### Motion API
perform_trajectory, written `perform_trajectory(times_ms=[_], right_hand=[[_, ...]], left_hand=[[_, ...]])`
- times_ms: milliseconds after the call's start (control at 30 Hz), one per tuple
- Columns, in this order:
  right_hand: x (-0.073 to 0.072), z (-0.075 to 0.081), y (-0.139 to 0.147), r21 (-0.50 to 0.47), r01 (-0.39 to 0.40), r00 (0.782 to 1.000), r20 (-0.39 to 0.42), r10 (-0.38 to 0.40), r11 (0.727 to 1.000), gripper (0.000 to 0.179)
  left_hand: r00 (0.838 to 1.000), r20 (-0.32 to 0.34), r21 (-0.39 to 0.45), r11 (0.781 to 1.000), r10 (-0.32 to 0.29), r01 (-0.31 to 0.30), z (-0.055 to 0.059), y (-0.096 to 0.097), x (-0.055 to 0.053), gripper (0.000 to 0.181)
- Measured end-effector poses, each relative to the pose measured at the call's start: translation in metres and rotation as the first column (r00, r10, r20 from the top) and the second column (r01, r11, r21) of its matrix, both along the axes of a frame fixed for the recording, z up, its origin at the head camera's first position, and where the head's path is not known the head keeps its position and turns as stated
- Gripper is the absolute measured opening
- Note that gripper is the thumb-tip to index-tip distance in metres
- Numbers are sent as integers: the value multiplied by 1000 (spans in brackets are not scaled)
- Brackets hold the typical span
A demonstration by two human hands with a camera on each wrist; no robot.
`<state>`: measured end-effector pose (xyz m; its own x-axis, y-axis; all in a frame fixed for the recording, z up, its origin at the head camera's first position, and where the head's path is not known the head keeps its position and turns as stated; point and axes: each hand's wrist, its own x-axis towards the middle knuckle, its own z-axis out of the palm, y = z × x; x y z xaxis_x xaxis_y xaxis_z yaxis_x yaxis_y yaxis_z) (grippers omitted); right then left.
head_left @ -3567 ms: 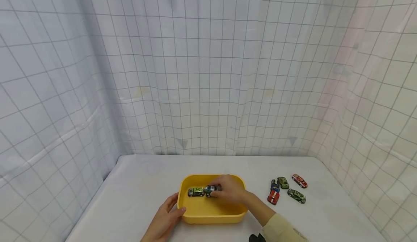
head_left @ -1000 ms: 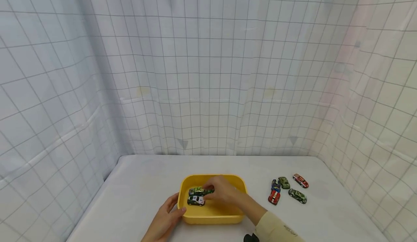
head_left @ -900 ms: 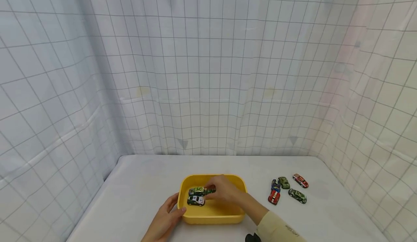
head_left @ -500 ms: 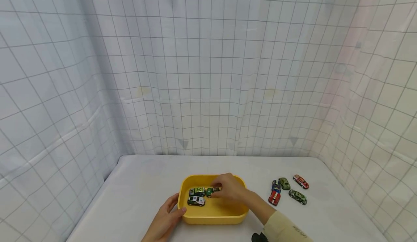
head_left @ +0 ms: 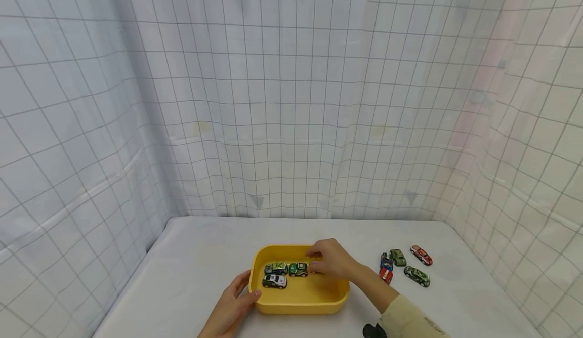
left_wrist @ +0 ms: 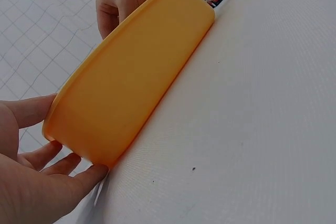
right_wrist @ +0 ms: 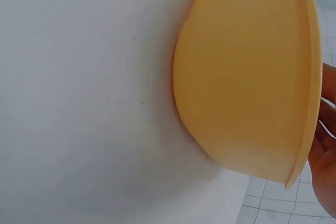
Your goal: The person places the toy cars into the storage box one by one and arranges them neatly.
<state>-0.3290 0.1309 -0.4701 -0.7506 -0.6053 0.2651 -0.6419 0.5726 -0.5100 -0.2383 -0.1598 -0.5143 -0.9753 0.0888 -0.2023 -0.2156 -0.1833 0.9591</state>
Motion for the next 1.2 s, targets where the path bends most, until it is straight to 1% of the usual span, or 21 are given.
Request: perform_trajectory(times_ms=[167, 267, 500, 733, 967, 1100, 1200], right_hand=[[-1, 5, 11, 15, 30, 999, -40, -30, 999, 28], [0, 7, 18, 8, 43, 998, -55, -42, 999, 27], [1, 6, 39, 1, 67, 994, -86, -66, 998, 26], [0, 6, 59, -35, 88, 995, -51, -89, 996, 28], [3, 7, 80, -65, 118, 991, -54, -122, 991, 26], [3, 7, 92, -60, 150, 987, -57, -153, 987, 25], [3, 5, 101, -53, 171, 983, -54, -174, 984, 25]], left_hand=[[1000, -2, -6, 1000, 5, -5, 0, 1, 0, 81], [1000, -3, -15, 1000, 8, -8, 0, 1, 1, 81], [1000, 0, -9, 1000, 6, -6, 1, 2, 1, 81], [1000, 9, -13, 1000, 8, -8, 2, 1, 1, 82], [1000, 15, -24, 1000, 12, -11, 1, 0, 1, 83], [1000, 7, -23, 1000, 10, -10, 2, 0, 1, 83], [1000, 14, -25, 1000, 15, -14, 2, 1, 1, 82]])
